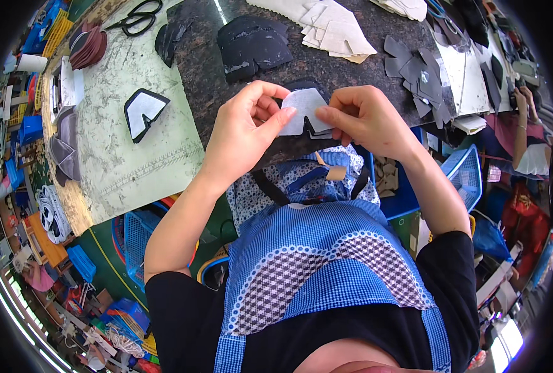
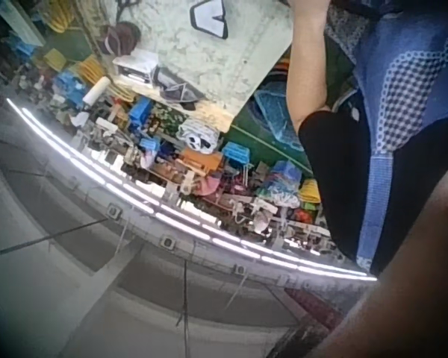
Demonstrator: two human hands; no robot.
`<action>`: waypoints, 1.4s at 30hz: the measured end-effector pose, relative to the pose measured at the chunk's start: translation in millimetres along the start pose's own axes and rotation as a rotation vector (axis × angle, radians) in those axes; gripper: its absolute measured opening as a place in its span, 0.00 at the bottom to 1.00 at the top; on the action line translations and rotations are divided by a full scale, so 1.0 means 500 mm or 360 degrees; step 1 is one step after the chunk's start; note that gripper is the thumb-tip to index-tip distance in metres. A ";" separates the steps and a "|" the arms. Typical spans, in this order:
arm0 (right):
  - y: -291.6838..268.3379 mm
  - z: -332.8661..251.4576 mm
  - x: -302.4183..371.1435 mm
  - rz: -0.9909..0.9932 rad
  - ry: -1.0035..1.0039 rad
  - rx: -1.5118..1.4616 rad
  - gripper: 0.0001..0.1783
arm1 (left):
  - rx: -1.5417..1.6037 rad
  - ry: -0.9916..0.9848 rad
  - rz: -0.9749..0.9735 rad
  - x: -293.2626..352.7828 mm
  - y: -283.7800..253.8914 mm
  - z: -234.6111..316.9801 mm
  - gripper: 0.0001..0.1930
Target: Manually assemble and layer precut leather components on a granite block work surface.
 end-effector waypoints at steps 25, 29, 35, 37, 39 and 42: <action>0.016 -0.115 -0.250 0.0387 -0.1275 0.0789 0.10 | -0.1277 0.1187 0.0417 0.018 -0.094 0.017 0.15; -0.078 -0.155 -0.218 0.0936 -0.0946 0.0040 0.14 | -0.1454 0.1129 0.0350 -0.061 -0.088 0.007 0.16; 0.000 -0.015 0.006 0.0666 -0.1563 0.1364 0.13 | -0.1388 0.1090 0.0312 -0.109 -0.091 0.025 0.12; 0.033 0.019 0.027 0.0752 -0.1421 0.0981 0.09 | -0.1432 0.1085 0.0471 -0.122 -0.072 0.040 0.08; -0.034 0.036 0.062 0.0925 -0.1361 0.0864 0.09 | -0.1228 0.1004 0.0407 -0.127 -0.026 0.065 0.07; -0.174 0.079 0.095 0.1470 -0.0949 0.0682 0.06 | -0.1024 0.1179 -0.0155 -0.126 0.047 0.101 0.08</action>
Point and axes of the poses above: each hand's wrist, its own x-axis away from the middle knuckle, its own y-axis out of the palm, z = x × y, the point moved 1 cm from there along -x, towards the middle knuckle, and after that the axes turned 3 degrees about y, right-handed, at the moved point
